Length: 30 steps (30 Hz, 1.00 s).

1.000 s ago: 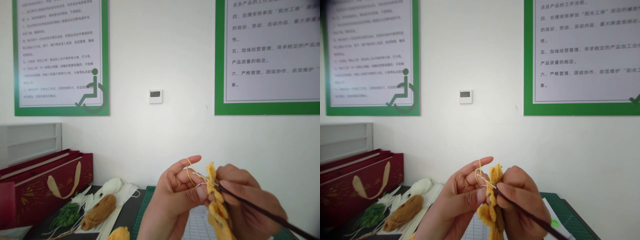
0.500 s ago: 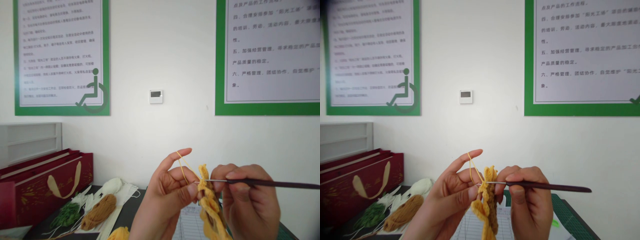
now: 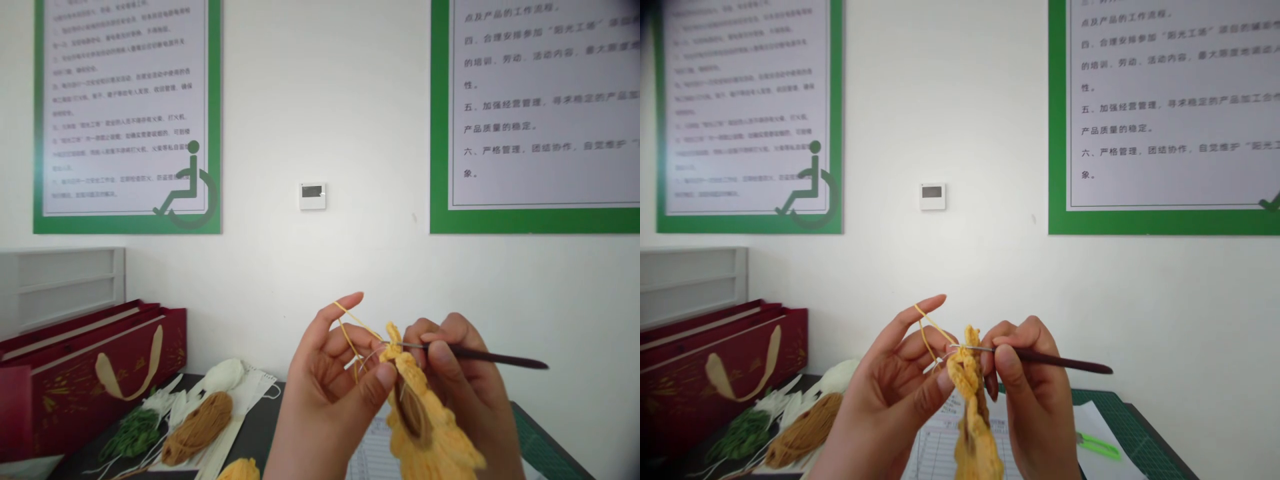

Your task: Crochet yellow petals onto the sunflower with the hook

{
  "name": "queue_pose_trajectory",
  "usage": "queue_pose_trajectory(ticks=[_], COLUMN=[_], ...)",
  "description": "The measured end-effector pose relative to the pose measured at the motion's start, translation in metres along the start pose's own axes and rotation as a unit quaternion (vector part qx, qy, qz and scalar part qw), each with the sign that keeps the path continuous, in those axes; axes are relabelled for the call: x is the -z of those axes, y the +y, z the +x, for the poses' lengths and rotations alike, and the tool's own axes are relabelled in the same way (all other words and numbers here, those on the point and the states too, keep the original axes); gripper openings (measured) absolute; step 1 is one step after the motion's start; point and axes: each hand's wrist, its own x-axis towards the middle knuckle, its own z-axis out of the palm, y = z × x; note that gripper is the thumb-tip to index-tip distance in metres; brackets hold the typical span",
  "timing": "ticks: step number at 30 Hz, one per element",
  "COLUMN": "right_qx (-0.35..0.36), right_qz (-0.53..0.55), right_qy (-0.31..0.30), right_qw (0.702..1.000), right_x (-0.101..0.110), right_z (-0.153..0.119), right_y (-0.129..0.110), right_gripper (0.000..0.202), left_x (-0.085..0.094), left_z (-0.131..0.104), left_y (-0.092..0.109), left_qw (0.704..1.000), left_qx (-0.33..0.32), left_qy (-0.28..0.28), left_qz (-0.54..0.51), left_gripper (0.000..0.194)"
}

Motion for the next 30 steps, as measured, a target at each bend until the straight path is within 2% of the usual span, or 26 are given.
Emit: queue_pose_trajectory(ticks=[4,7,11,16,18,22,24,26,28,29,30], right_qx=[0.05,0.062,-0.02,-0.138,-0.162,-0.168,-0.154,-0.107,-0.019,0.042,0.107], right_qz=[-0.04,-0.05,0.006,0.094,0.114,0.127,0.119,0.088,0.026,-0.022,-0.083], right_qy=[-0.065,-0.091,-0.077,-0.064,-0.062,-0.072,-0.067,-0.057,-0.06,-0.064,-0.068], right_qw=[0.996,0.993,0.997,0.984,0.978,0.975,0.979,0.989,0.998,0.997,0.988], right_x=[0.006,0.01,0.007,0.0,-0.001,-0.003,-0.003,-0.003,-0.001,0.001,0.003], right_z=[0.002,0.003,0.002,0.001,0.001,0.0,0.0,0.0,-0.001,-0.002,-0.004], right_y=[0.001,0.001,-0.004,-0.015,-0.017,-0.016,-0.013,-0.009,-0.007,-0.007,-0.006], right_gripper=[0.007,0.006,0.013,0.023,0.025,0.027,0.026,0.021,0.011,0.004,0.005], left_x=[-0.001,-0.001,0.0,0.001,0.001,0.004,0.005,0.005,0.003,0.001,0.0], left_z=[0.002,0.003,0.002,-0.001,-0.001,-0.001,0.0,-0.001,-0.002,-0.002,-0.003], left_y=[-0.002,-0.003,-0.001,0.003,0.004,0.004,0.004,0.003,0.003,0.003,0.003], left_qw=[0.999,0.998,0.999,0.999,0.999,0.998,0.998,0.998,0.999,0.999,1.0], left_qx=[-0.021,-0.021,-0.007,0.03,0.044,0.052,0.05,0.041,0.028,0.02,0.01], left_qy=[0.048,0.057,0.029,0.003,-0.006,-0.029,-0.036,-0.037,-0.033,-0.027,-0.019], left_qz=[-0.003,-0.004,-0.017,-0.011,-0.01,-0.008,-0.01,-0.013,-0.014,-0.012,-0.01], left_gripper=[0.065,0.065,0.08,0.106,0.111,0.107,0.103,0.099,0.097,0.094,0.091])
